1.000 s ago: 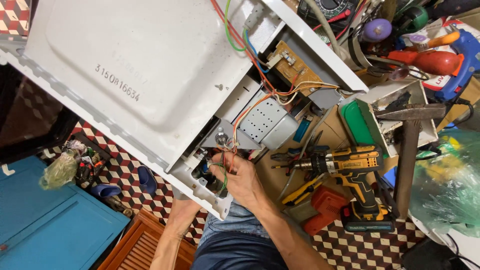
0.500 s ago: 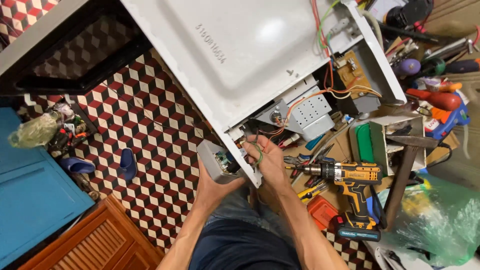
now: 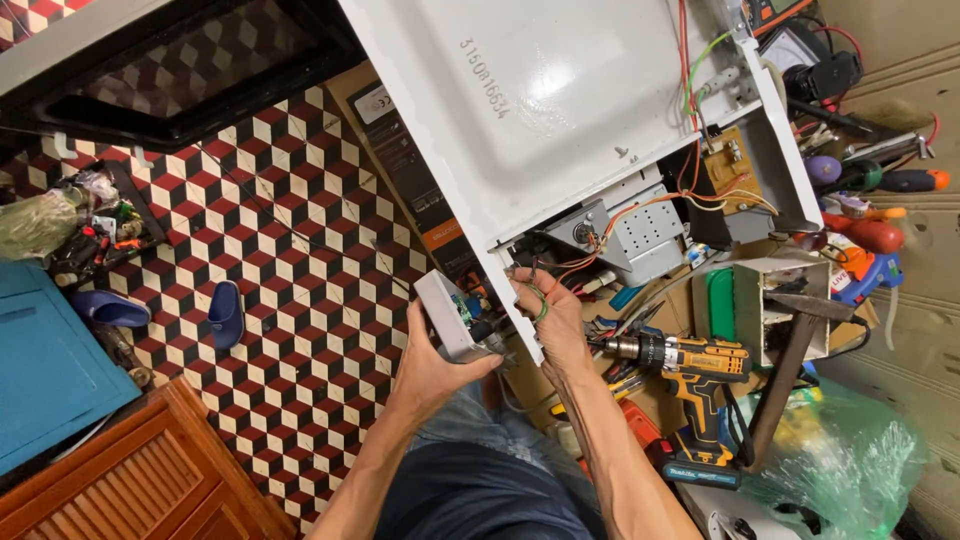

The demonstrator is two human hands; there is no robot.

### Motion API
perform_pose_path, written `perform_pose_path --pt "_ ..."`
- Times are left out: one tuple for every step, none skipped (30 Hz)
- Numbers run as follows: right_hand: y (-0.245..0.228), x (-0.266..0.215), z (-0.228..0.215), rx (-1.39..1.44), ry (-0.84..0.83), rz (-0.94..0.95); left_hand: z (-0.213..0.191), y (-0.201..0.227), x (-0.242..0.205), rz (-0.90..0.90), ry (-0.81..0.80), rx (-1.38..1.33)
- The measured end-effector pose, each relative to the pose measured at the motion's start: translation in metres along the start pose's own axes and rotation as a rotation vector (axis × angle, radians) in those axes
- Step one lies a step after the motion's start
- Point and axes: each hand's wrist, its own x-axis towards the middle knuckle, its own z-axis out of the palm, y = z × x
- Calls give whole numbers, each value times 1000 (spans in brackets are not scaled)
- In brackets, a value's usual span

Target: The recorder is disassembling and inspecting the control panel and internal components of a microwave.

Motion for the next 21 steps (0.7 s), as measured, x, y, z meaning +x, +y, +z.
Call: perform_pose_path --pt "0 -1 0 2 4 -1 -1 0 1 0 -4 1" --pt "0 0 -1 4 4 2 -1 1 2 -9 -10 17" --pt "-1 0 -1 6 3 5 -1 1 3 -18 -16 33" --pt "-1 0 -3 5 2 4 -1 2 3 -17 -15 33" --pt "0 0 -4 -21 10 8 -1 2 2 -10 -22 21" --pt "1 1 -6 -47 16 13 -1 2 2 -4 -27 10" --pt "-3 0 -4 -47 15 14 -1 4 3 -4 -26 10" --pt "-8 -2 -1 -23 -13 35 -1 6 2 -5 -25 7" --pt "-12 -4 1 1 -40 56 -1 7 1 -5 -24 4" --pt "-12 -5 0 1 -41 58 -1 7 3 -7 -22 4" --pt "-11 -5 -1 -13 -68 42 -2 6 4 -17 -22 -10" --pt "-11 -5 -3 -28 -96 24 -3 5 6 -25 -22 -24" --pt "-10 -6 -4 -28 -97 25 -5 8 7 -25 -20 -24" --pt "-10 -6 -5 -44 -109 13 -7 10 8 -29 -36 -83" --pt "-9 -7 -6 -60 -122 2 -9 12 8 -33 -52 -143" --pt "-3 -5 -14 -59 -123 0 -10 6 11 -31 -51 -142" --pt "3 -2 -21 -85 -121 -5 -11 0 15 -58 -64 -110" --pt "9 0 -29 -113 -117 -11 -12 -6 18 -85 -78 -79" --pt "12 2 -32 -114 -116 -14 -10 -11 20 -82 -80 -80" --pt "15 3 -36 -136 -115 -29 -8 -17 21 -92 -100 -126" --pt "19 4 -40 -158 -113 -44 -7 -23 23 -101 -121 -172"
